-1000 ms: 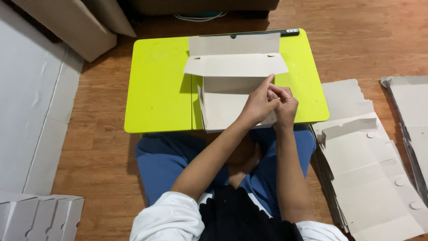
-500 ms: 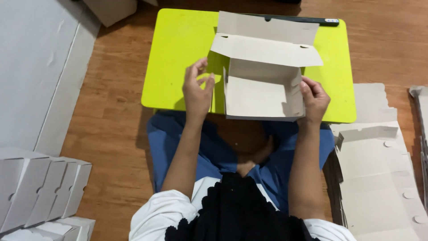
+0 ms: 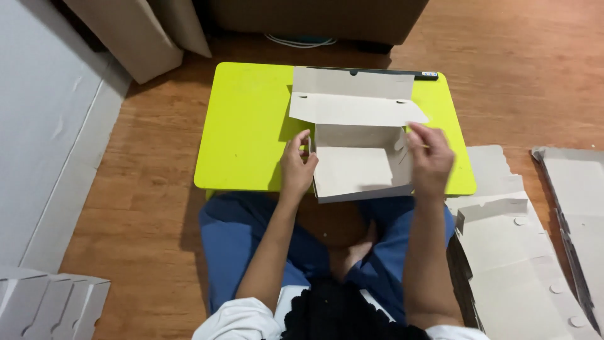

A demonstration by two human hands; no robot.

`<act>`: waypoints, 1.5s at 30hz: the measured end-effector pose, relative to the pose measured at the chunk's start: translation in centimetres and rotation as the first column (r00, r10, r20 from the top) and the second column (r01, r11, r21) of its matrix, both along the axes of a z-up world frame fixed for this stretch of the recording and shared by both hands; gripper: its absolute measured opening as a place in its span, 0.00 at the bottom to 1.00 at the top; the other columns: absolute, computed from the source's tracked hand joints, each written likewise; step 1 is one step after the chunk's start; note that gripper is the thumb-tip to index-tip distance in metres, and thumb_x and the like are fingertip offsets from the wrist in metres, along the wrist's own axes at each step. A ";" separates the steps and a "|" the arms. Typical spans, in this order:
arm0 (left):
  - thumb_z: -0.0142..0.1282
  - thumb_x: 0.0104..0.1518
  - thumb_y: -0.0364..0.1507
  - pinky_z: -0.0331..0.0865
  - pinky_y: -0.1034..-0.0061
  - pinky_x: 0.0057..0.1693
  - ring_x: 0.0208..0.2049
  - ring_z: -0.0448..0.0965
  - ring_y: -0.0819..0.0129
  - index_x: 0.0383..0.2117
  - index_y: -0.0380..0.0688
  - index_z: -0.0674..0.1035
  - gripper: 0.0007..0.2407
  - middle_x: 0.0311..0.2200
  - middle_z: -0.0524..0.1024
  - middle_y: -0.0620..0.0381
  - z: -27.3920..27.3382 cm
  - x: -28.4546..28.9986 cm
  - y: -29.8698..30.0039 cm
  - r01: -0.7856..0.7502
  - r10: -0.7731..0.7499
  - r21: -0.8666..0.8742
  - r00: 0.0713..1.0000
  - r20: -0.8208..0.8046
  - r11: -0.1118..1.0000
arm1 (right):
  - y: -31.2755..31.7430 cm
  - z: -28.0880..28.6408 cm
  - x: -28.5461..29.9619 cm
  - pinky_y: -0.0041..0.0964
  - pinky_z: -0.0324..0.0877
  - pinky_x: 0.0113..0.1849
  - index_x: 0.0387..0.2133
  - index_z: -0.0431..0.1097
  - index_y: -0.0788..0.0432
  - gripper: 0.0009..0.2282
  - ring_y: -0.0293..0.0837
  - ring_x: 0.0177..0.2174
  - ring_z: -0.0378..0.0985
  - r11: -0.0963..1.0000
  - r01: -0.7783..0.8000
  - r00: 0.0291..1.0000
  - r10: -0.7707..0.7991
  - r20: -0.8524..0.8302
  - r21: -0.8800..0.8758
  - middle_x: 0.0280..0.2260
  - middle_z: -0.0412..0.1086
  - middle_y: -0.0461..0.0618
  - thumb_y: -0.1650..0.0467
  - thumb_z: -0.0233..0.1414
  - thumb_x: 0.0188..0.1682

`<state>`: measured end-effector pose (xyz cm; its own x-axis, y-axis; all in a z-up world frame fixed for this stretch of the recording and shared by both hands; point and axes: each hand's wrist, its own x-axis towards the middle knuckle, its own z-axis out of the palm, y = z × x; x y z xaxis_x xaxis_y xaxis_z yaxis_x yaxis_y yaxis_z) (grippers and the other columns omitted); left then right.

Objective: Folding a flat cardboard sheet into a box on a small table.

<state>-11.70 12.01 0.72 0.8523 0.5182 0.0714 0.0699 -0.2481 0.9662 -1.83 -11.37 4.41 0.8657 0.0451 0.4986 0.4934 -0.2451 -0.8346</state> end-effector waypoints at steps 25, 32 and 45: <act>0.59 0.55 0.28 0.78 0.67 0.37 0.29 0.86 0.55 0.31 0.48 0.74 0.04 0.27 0.84 0.51 -2.3 0.0 -1.3 -0.155 0.157 0.031 0.986 -0.063 0.987 | 9.6 -2.1 -3.9 0.44 0.77 0.33 0.40 0.79 0.60 0.10 0.51 0.29 0.82 0.771 -0.369 0.910 0.187 -0.369 -0.520 0.27 0.78 0.56 0.77 0.58 0.45; 0.58 0.53 0.26 0.78 0.66 0.38 0.29 0.85 0.58 0.34 0.49 0.76 0.05 0.27 0.83 0.52 0.2 -1.1 -2.5 -0.155 0.155 0.007 0.987 0.048 0.988 | 6.1 -1.2 -3.9 0.38 0.75 0.36 0.51 0.74 0.55 0.18 0.43 0.33 0.80 0.871 -0.395 0.905 0.314 -0.288 -0.291 0.31 0.78 0.54 0.78 0.58 0.45; 0.58 0.55 0.25 0.77 0.75 0.35 0.27 0.80 0.70 0.36 0.51 0.77 0.05 0.24 0.80 0.58 3.0 -3.2 -2.5 -0.010 0.017 -0.070 0.993 0.113 0.998 | 5.5 0.7 -6.8 0.39 0.81 0.33 0.50 0.72 0.71 0.16 0.43 0.30 0.77 0.880 -0.472 0.831 0.463 -0.309 0.051 0.34 0.76 0.64 0.84 0.55 0.47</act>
<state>-14.88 9.50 3.68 0.8336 0.5366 0.1310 -0.0382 -0.1805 0.9828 -8.67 -5.83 5.09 0.8453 0.4921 0.2083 0.2788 -0.0736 -0.9575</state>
